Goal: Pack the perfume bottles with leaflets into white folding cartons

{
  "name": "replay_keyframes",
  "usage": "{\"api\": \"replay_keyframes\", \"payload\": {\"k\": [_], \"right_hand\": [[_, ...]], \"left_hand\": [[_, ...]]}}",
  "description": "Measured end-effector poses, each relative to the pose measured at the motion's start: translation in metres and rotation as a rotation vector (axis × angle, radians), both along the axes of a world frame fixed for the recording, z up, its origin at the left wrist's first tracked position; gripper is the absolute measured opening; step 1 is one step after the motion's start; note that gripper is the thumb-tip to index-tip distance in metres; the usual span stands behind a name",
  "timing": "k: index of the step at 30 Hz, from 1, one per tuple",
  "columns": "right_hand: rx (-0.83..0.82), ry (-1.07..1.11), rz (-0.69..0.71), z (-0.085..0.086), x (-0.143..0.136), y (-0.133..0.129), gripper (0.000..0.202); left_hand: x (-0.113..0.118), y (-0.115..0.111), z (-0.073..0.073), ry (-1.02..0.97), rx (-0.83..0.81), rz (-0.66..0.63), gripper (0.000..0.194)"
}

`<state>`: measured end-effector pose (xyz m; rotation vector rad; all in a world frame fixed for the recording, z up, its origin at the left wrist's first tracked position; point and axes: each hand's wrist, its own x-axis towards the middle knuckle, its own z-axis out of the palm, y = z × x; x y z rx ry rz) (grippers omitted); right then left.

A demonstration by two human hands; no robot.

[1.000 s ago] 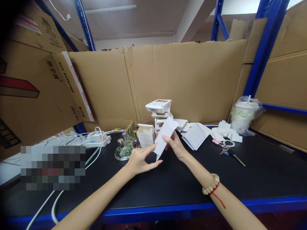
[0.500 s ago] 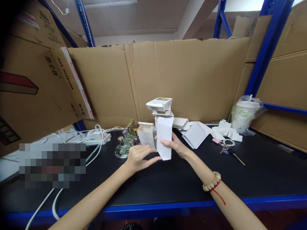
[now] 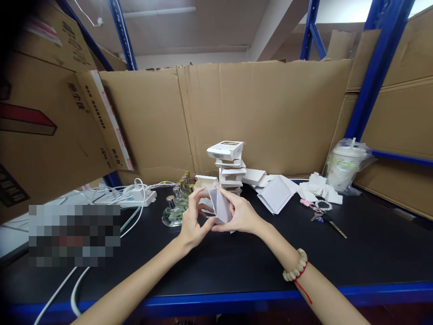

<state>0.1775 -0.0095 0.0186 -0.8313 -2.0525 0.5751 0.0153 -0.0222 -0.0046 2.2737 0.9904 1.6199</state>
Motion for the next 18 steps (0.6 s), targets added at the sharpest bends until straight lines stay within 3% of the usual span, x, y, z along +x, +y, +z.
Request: {"api": "replay_keyframes", "payload": {"k": [3,7,12,18], "right_hand": [[0.044,-0.057,0.009,-0.0022,0.0006,0.0005,0.088],[-0.006,-0.066,0.006,-0.003,-0.0005,0.0006,0.09],[-0.248,-0.005,0.112,-0.0002,-0.0011,-0.0011,0.09],[-0.442,0.041,0.208,0.0044,0.0018,-0.0001,0.086]], "left_hand": [[0.0005,-0.0016,0.0014,0.023,-0.008,0.026,0.07],[0.0013,-0.0037,0.004,0.06,0.007,0.108,0.058],[-0.0007,-0.0003,0.0031,-0.009,-0.003,0.023,0.045],[-0.0029,0.0016,0.0037,-0.09,-0.085,-0.018,0.047]]}}
